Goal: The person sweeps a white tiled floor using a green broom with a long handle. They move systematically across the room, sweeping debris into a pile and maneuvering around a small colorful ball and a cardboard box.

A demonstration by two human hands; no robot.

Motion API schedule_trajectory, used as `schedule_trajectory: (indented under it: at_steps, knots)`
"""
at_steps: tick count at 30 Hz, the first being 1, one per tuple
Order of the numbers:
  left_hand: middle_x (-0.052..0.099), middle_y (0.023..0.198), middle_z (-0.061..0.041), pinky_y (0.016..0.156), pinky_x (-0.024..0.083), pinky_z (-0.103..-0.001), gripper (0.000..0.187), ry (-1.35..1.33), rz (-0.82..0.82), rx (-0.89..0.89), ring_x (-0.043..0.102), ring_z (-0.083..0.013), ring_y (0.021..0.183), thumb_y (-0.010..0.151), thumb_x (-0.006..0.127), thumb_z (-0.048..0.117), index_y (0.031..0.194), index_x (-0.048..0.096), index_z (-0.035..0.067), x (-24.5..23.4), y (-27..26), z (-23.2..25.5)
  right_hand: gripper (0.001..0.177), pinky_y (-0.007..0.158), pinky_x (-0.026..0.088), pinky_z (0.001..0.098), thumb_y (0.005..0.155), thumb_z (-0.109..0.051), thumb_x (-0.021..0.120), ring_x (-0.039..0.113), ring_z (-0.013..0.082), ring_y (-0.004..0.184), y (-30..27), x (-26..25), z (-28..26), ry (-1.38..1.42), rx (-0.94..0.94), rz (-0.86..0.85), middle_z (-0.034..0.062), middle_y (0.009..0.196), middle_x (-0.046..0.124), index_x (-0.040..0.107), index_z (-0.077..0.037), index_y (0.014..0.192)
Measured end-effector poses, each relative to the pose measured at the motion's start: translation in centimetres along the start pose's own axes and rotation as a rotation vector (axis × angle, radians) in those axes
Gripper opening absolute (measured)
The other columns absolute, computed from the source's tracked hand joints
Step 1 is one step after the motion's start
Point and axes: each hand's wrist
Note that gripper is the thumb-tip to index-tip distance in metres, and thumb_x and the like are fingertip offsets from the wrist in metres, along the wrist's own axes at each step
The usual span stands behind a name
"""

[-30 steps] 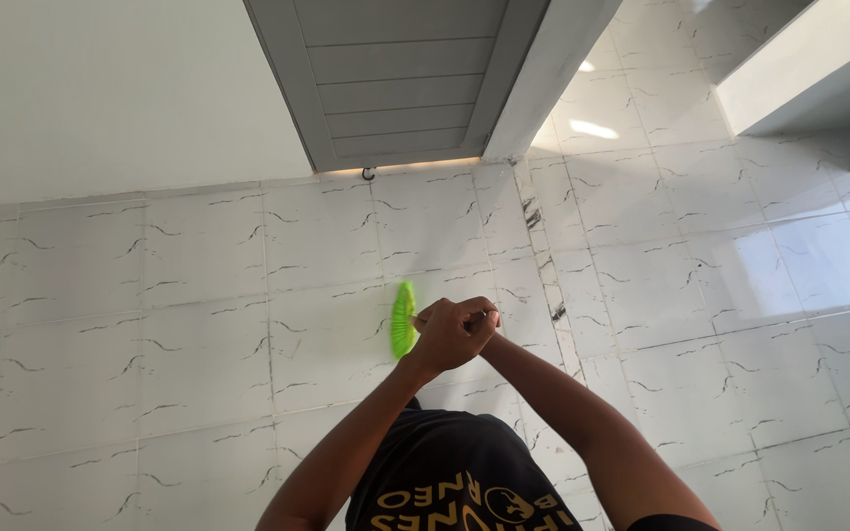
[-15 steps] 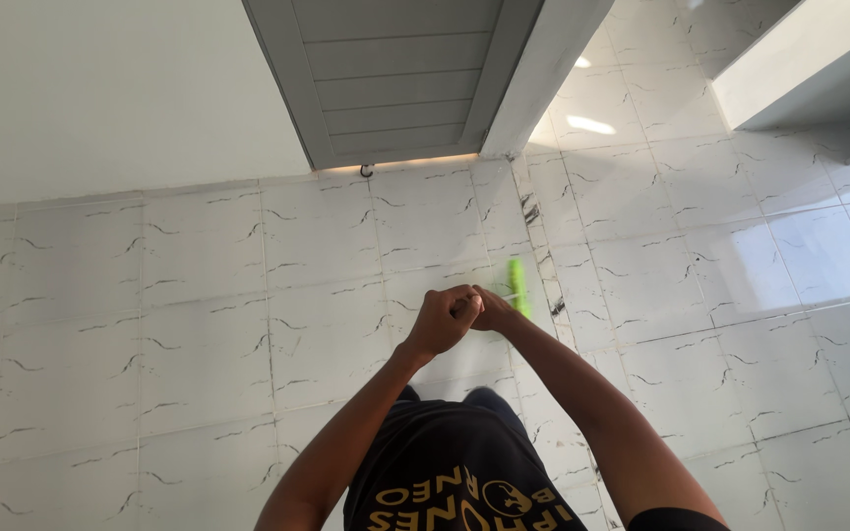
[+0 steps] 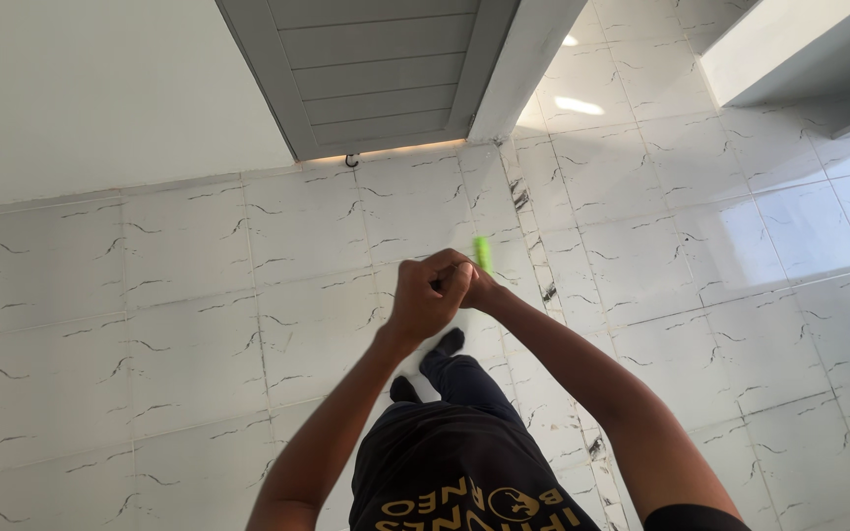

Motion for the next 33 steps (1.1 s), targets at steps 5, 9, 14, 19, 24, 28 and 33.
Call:
schedule_trajectory:
  at_steps: [5,9,14,19,24,28,33]
  knots:
    - [0.072,0.070,-0.005,0.056,0.052,-0.023,0.013,-0.093,-0.070,0.147,0.067,-0.0087,0.058,0.097,0.060,0.007,0.090,0.071,0.005,-1.9,2.2,1.0,0.013,0.060,0.052,0.0256,0.088,-0.018,0.072,0.060,0.0050,0.073,5.5,5.0,6.4,0.491,-0.115,0.037,-0.0061,0.080,0.061,0.063,-0.009,0.088]
    - [0.066,0.058,-0.006,0.051,0.045,-0.029,0.012,0.132,-0.046,0.020,0.060,-0.0148,0.049,0.092,0.064,0.010,0.085,0.072,0.005,-1.5,4.2,0.3,0.030,0.059,0.045,0.0290,0.099,-0.029,0.069,0.050,0.0092,0.066,8.6,6.7,7.3,0.293,0.025,0.084,-0.0011,0.073,0.051,0.057,-0.006,0.083]
    - [0.067,0.058,-0.006,0.067,0.051,-0.034,0.013,0.288,-0.139,0.021,0.061,-0.0202,0.050,0.093,0.065,0.015,0.084,0.072,0.008,0.2,6.3,-2.8,0.027,0.072,0.049,0.0291,0.101,-0.036,0.059,0.058,0.0076,0.078,10.8,6.9,7.8,-0.298,0.188,-0.038,-0.0014,0.082,0.060,0.064,-0.010,0.094]
    - [0.066,0.060,-0.010,0.063,0.051,-0.035,0.013,0.214,-0.218,-0.050,0.061,-0.0205,0.054,0.093,0.066,0.017,0.090,0.072,0.006,1.6,7.7,-6.4,0.020,0.068,0.052,0.0293,0.097,-0.029,0.060,0.057,0.0071,0.080,10.5,4.5,10.7,0.108,0.067,-0.092,-0.0027,0.084,0.058,0.063,-0.010,0.103]
    - [0.069,0.080,-0.009,0.060,0.056,-0.030,0.012,0.007,-0.196,-0.067,0.069,-0.0154,0.065,0.095,0.066,0.014,0.093,0.071,0.004,4.8,9.4,-8.9,0.020,0.059,0.048,0.0293,0.097,-0.018,0.061,0.056,0.0100,0.069,8.5,1.0,13.8,0.565,-0.147,0.002,-0.0030,0.073,0.057,0.061,-0.008,0.079]
    - [0.069,0.074,-0.007,0.055,0.050,-0.028,0.011,-0.113,-0.240,-0.170,0.064,-0.0124,0.059,0.097,0.064,0.013,0.094,0.068,0.004,7.1,10.5,-10.1,0.014,0.056,0.050,0.0315,0.084,-0.016,0.066,0.059,0.0138,0.062,6.1,-2.0,16.3,0.399,0.030,0.030,0.0003,0.070,0.064,0.063,-0.006,0.075]
    - [0.062,0.058,-0.001,0.050,0.042,-0.026,0.015,-0.076,-0.199,-0.212,0.055,-0.0069,0.050,0.098,0.064,0.014,0.092,0.072,0.003,8.1,12.1,-11.0,0.021,0.055,0.050,0.0370,0.079,-0.019,0.073,0.061,0.0221,0.057,4.9,-7.0,16.5,-0.011,0.096,0.057,0.0072,0.065,0.066,0.062,-0.003,0.071]
Point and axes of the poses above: each hand's wrist, its own y-axis towards the middle knuckle, its own x-axis out of the palm, z = x × y
